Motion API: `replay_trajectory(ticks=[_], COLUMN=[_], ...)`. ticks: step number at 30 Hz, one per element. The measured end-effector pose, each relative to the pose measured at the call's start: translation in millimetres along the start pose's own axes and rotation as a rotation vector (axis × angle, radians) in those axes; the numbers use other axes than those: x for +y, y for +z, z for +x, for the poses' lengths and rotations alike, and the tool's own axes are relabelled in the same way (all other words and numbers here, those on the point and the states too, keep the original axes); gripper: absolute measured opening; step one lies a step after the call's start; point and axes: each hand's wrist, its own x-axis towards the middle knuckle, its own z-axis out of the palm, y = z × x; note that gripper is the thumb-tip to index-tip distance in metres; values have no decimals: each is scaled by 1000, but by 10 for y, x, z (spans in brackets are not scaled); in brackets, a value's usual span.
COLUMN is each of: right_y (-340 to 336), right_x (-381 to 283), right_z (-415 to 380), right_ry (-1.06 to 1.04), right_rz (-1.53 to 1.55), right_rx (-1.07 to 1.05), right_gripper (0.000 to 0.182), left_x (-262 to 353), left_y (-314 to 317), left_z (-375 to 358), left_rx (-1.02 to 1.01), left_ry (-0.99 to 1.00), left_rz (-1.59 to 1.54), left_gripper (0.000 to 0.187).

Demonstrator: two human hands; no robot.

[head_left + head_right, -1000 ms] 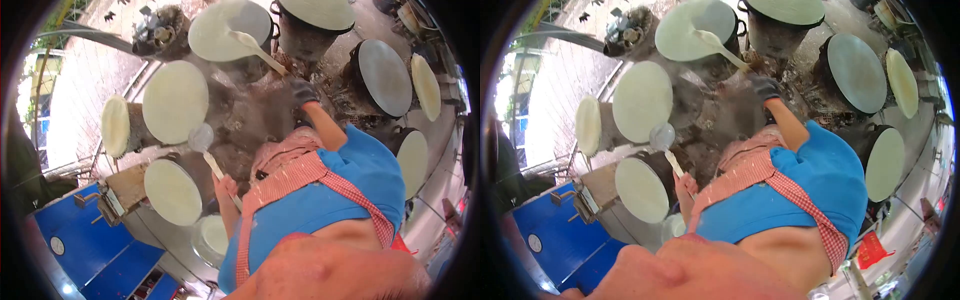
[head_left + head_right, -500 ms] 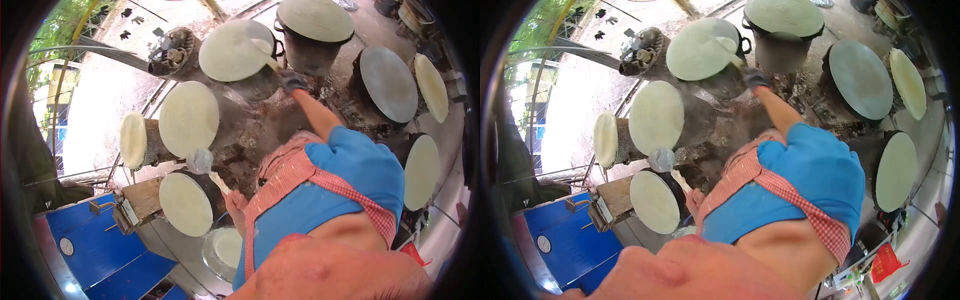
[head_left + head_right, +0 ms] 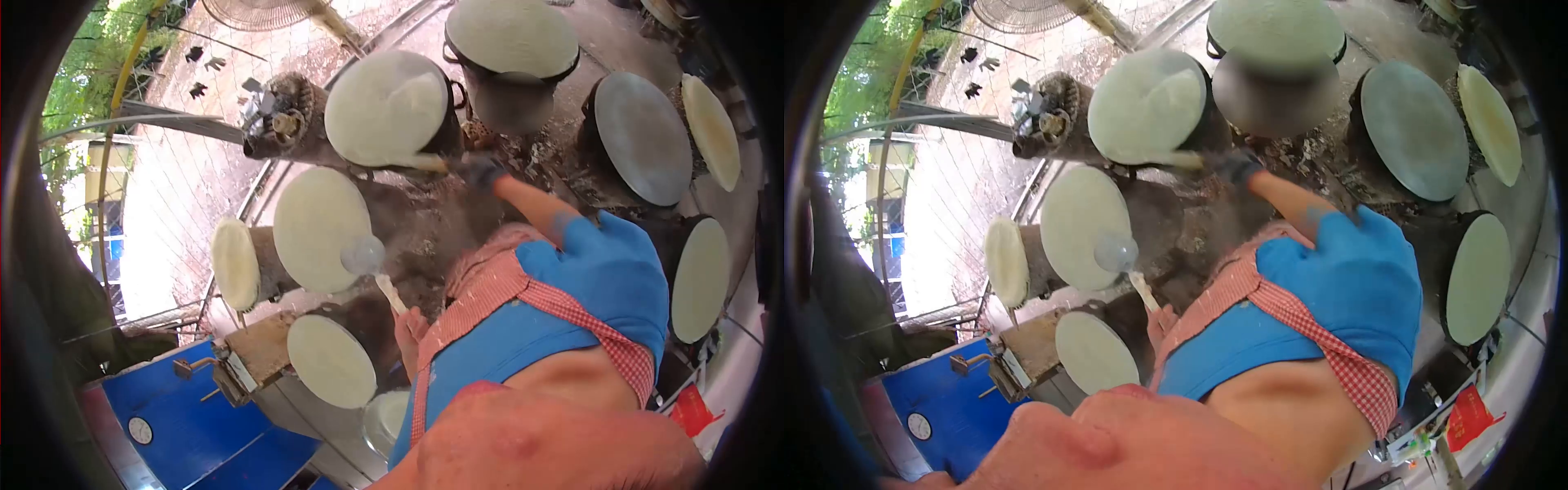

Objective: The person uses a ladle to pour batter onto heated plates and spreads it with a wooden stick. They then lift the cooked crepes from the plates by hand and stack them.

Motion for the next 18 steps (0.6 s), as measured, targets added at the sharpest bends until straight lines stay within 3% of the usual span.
replay_trajectory(ticks=[1, 2, 4, 5, 6, 8, 10, 12, 13, 16, 17, 18], right_y=[14, 15, -212, -395, -502, -91, -235, -83, -135, -263, -278, -939], right_x=[142, 278, 713, 632, 464, 512, 348, 875, 1004, 1106, 1014, 578], right_z=[-78, -158, 186, 392, 618, 1016, 267, 246, 376, 1385, 1861, 2062], right_ry=[71, 148, 134, 237, 354, -172, -258, -481, -322, 136, 133, 455], right_rz=[129, 256, 96, 362, 629, 195, -137, -27, 215, 444, 369, 275], right_rx=[-43, -77, 97, 146, 180, 422, 194, 483, 427, 184, 272, -7], right_gripper=[27, 25, 34, 26, 21, 27, 30, 31, 32, 33, 42, 41], left_x=[8, 89, 66, 11, 43, -9, 2, -131, -172, -305, -344, -382], left_y=[-42, -106, -164, -316, -237, 127, 232, 245, 141, 61, 205, 350], left_z=[43, -3, 201, 314, 249, 489, 497, 562, 608, 810, 795, 780], left_rx=[26, 26, -151, 68, 107, 12, -8, 60, -52, -4, 48, 103], left_ry=[49, 59, 38, -35, -53, -155, -181, -91, -73, -193, -234, -271], left_rz=[61, 84, 191, 13, 15, 7, -56, 82, 99, -90, -161, -233], left_gripper=[31, 31, 52, 51, 51, 52, 52, 50, 49, 48, 48, 48])
